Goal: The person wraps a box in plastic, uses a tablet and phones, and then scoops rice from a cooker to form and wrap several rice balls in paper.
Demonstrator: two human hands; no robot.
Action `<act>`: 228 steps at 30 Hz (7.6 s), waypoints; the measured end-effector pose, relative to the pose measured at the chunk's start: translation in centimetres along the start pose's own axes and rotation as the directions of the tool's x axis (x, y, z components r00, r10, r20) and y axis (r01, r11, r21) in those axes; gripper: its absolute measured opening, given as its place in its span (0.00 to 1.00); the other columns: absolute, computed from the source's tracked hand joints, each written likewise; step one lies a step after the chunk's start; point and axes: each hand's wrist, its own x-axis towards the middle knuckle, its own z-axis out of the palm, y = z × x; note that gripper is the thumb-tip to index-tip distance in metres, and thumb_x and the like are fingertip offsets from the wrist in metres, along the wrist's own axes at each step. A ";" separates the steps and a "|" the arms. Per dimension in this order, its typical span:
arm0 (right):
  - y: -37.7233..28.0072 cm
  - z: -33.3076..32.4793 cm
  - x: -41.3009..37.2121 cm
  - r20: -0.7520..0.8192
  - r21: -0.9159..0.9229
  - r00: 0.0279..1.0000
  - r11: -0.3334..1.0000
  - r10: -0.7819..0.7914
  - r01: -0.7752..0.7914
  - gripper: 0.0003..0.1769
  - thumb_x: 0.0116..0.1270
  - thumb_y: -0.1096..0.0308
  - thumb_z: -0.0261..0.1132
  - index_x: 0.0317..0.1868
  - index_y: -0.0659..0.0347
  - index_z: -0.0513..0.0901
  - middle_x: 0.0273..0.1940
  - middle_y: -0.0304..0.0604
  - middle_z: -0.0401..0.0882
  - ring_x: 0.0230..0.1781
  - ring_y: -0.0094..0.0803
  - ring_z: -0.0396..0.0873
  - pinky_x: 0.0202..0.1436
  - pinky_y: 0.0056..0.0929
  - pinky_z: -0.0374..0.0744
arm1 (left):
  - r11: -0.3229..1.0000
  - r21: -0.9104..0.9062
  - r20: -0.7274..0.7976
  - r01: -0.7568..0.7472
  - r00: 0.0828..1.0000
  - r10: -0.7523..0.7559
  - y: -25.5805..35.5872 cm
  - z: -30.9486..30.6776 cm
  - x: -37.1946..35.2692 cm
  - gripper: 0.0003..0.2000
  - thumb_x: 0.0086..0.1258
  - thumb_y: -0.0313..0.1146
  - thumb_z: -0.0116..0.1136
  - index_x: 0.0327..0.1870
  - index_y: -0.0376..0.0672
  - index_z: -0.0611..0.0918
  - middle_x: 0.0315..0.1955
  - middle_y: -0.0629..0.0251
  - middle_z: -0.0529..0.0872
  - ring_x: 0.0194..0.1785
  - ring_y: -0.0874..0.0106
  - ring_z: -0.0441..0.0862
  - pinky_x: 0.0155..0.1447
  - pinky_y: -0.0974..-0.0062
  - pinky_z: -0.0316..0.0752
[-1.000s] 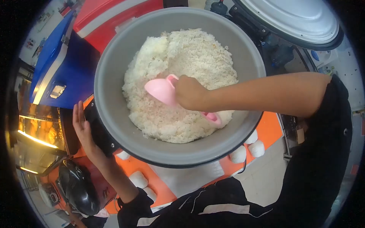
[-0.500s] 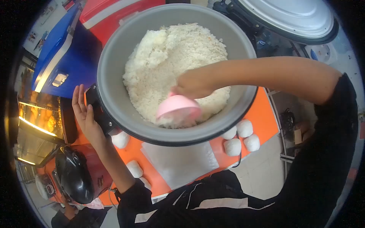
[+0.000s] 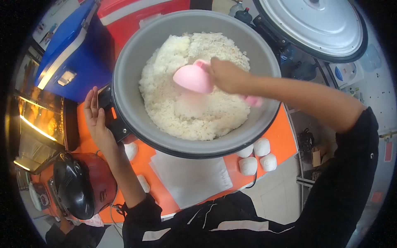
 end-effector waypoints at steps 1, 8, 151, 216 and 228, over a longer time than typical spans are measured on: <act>-0.3 -1.0 0.7 0.073 -0.035 0.997 0.999 0.002 0.001 0.21 0.73 0.55 0.44 0.39 0.68 0.71 0.31 0.56 0.76 0.26 0.39 0.77 0.35 0.40 0.76 | 1.000 0.004 -0.029 -0.010 1.000 0.011 0.0 0.0 -0.2 0.21 0.63 0.21 0.37 0.59 0.34 0.67 0.60 0.52 0.67 0.67 0.64 0.61 0.69 0.68 0.52; -3.5 2.5 3.1 0.237 -0.544 0.928 0.752 -0.286 0.371 0.17 0.69 0.59 0.48 0.38 0.57 0.82 0.30 0.47 0.81 0.31 0.41 0.80 0.37 0.40 0.77 | 0.999 -0.048 -0.005 0.008 1.000 -0.008 -0.5 -0.5 -0.2 0.20 0.63 0.20 0.37 0.58 0.32 0.68 0.60 0.52 0.68 0.67 0.63 0.61 0.70 0.68 0.52; 3.8 30.3 -11.9 -0.236 0.081 0.761 0.768 -0.605 0.636 0.22 0.51 0.75 0.66 0.48 0.64 0.71 0.46 0.52 0.71 0.50 0.47 0.70 0.52 0.38 0.70 | 0.032 0.837 0.547 -0.547 0.830 -0.110 -7.6 -8.0 -39.9 0.30 0.64 0.49 0.51 0.63 0.40 0.64 0.64 0.62 0.63 0.69 0.61 0.56 0.63 0.49 0.50; 2.6 33.0 -27.9 -0.224 -0.088 0.790 0.819 -0.571 0.567 0.26 0.54 0.68 0.60 0.55 0.69 0.71 0.55 0.56 0.72 0.60 0.45 0.69 0.61 0.42 0.69 | 0.512 0.698 0.453 -0.500 0.863 0.226 -7.4 -9.3 -38.8 0.27 0.55 0.44 0.57 0.56 0.44 0.70 0.56 0.57 0.70 0.63 0.61 0.65 0.59 0.52 0.54; 11.5 27.5 -22.9 -0.388 0.153 0.819 0.847 -0.423 0.509 0.17 0.53 0.83 0.56 0.45 0.66 0.76 0.41 0.49 0.79 0.44 0.45 0.76 0.49 0.34 0.74 | 0.381 0.785 0.611 -0.488 0.711 -0.349 -7.4 -9.3 -38.2 0.39 0.61 0.58 0.46 0.70 0.45 0.54 0.70 0.66 0.52 0.72 0.71 0.50 0.64 0.49 0.44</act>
